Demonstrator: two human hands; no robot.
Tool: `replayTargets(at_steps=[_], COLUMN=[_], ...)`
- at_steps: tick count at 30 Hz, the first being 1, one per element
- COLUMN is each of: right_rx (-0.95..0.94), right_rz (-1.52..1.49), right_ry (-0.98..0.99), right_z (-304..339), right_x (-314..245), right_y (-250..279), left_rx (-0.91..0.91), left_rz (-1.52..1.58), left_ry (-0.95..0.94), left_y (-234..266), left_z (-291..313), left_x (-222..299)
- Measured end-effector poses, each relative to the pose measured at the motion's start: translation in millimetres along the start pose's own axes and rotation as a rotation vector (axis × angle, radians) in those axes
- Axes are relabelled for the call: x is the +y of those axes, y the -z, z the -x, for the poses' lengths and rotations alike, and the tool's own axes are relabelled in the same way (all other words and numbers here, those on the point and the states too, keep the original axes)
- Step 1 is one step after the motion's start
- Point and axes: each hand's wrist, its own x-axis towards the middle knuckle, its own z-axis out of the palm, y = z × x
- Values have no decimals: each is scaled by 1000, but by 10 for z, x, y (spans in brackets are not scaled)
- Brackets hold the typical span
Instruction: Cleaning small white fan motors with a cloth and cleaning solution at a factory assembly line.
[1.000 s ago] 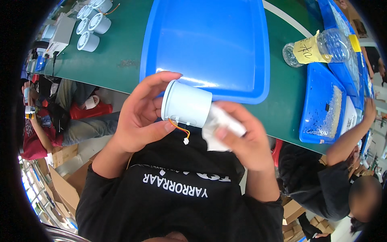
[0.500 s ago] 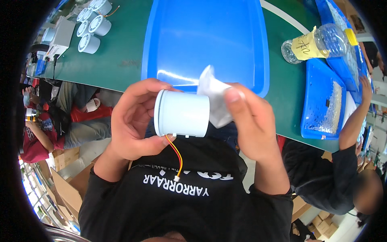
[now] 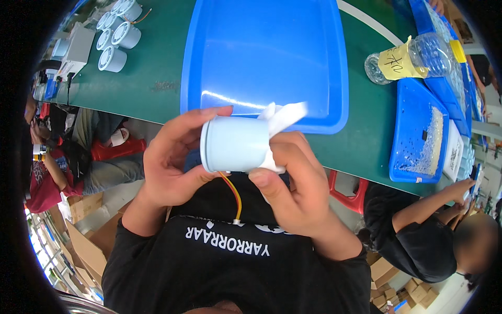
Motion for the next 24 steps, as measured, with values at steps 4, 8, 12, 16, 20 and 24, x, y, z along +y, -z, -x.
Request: replayTargets(at_steps=[4, 8, 12, 16, 20, 24], right_rx=[93, 77, 198, 152, 216, 127], right_rz=[-297, -408, 112, 518, 79, -572], right_ry=[-139, -287, 96, 396, -53, -661], right_z=[34, -16, 10, -47, -31, -341], right_x=[61, 38, 86, 90, 2, -17], right_y=[-100, -44, -48, -33, -104, 77], left_rx=[-64, -107, -25, 4, -81, -131], left_rz=[-455, -619, 176, 348, -459, -809], left_ry=[-264, -363, 251, 390, -49, -420], left_y=[56, 98, 8, -9, 18, 117], left_z=[-48, -84, -54, -164, -168, -184], left_x=[-60, -51, 177, 173, 166, 68])
